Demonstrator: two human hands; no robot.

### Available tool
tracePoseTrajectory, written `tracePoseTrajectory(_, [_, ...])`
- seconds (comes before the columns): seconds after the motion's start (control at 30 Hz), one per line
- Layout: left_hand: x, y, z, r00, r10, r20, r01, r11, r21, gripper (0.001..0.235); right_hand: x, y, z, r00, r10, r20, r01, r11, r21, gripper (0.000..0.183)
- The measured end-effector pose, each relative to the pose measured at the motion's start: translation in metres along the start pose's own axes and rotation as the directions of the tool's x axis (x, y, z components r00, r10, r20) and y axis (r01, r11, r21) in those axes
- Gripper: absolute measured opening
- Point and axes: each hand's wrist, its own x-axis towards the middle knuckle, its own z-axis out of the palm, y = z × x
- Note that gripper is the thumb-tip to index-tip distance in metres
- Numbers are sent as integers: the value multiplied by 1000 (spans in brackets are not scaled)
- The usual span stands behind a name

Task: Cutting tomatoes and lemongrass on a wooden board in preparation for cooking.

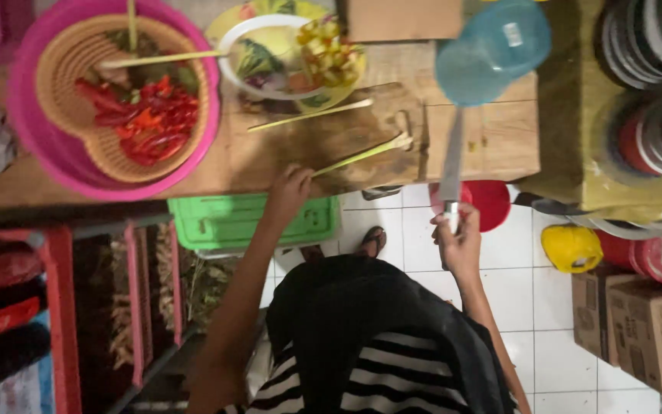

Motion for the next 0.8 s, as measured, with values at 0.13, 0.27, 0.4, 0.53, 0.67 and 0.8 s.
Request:
tracePoseTrajectory(0.13, [20,29,-2,1000,10,-16,-6,974,228,34,-20,-49,47,970,188,156,-93,875,-476,40])
tracePoseTrajectory(0.27, [48,49,5,979,182,-88,-166,972,168,19,-32,-47,72,926,236,294,96,606,-789,45])
tracePoseTrajectory(0.4, [57,41,36,980,178,-93,-171,982,75,2,-16,-3,94,942,221,254,89,564,-821,30])
tracePoseTrajectory(0.53, [57,56,28,975,178,-132,-169,983,74,8,-12,-14,106,924,280,260,110,457,-883,27])
tracePoseTrajectory(0.67, [62,63,31,973,145,-178,-139,989,44,7,-9,-14,111,897,330,295,222,241,-945,24])
tracePoseTrajectory(0.8, [63,67,39,980,82,-179,-75,996,49,11,-6,8,110,883,360,302,245,195,-950,23])
